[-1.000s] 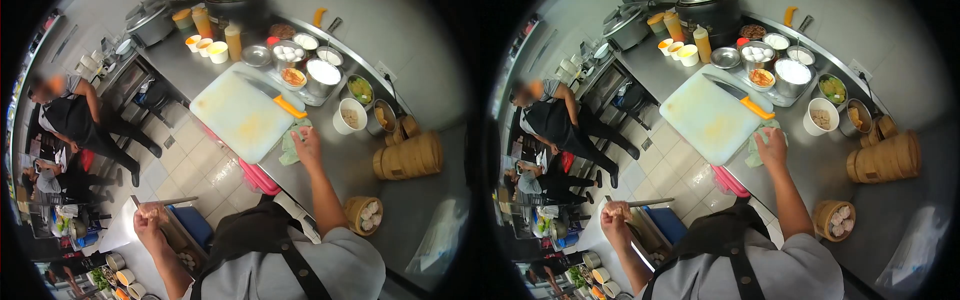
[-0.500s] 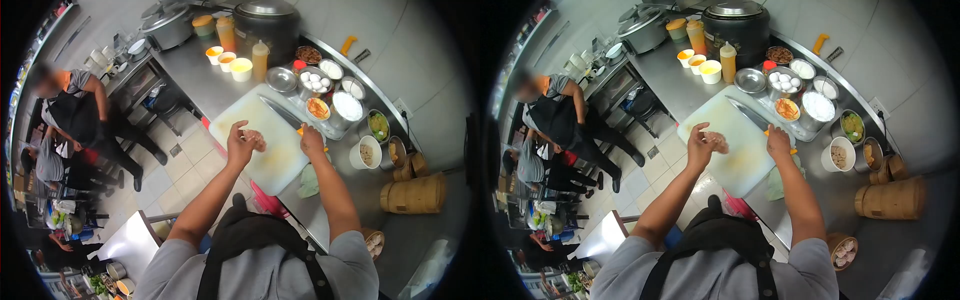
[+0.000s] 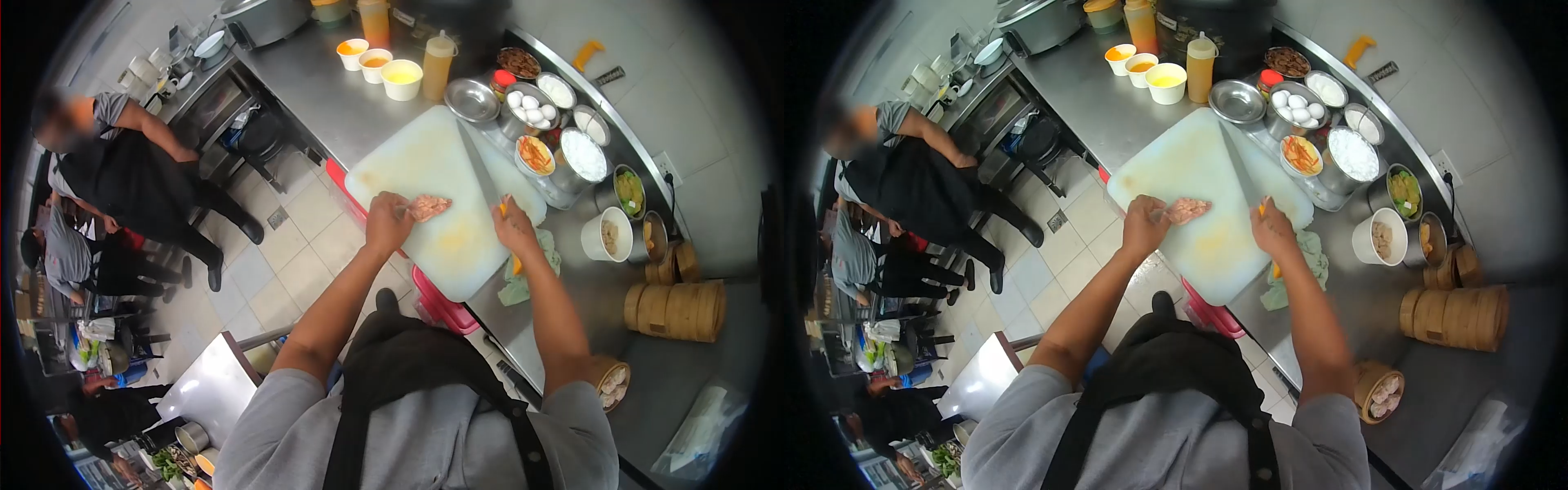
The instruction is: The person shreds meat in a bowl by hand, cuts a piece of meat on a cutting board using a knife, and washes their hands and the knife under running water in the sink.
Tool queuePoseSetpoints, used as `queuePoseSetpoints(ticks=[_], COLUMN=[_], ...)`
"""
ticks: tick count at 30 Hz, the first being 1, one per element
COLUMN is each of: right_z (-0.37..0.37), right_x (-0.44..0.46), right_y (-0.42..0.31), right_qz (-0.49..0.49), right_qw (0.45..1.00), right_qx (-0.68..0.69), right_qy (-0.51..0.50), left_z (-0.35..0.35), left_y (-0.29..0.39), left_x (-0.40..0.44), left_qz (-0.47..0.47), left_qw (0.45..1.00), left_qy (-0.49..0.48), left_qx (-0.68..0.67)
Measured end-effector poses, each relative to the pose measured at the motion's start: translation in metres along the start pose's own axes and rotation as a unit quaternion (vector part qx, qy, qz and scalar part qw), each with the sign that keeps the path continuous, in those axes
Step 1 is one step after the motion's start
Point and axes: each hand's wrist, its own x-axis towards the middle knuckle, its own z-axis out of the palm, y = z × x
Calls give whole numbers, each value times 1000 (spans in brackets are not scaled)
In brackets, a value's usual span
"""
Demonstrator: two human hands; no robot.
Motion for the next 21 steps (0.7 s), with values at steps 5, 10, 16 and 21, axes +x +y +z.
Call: queuePoseSetpoints(ticks=[5, 10, 16, 21], right_z=[-2, 12, -3, 16], right_x=[-52, -75, -96, -83], right_y=[-69, -82, -83, -75], right_qz=[-41, -88, -119, -140], right_qw=[994, 982, 973, 977], right_qx=[-64, -129, -164, -121], right_qy=[-74, -109, -108, -107], left_z=[-1, 8, 18, 24], left_y=[14, 16, 7, 1], left_x=[12, 17, 17, 21], left_qz=[77, 79, 81, 54], left_qw=[993, 990, 989, 984], left_qy=[-91, -116, -121, -166], left_qx=[0, 0, 26, 43])
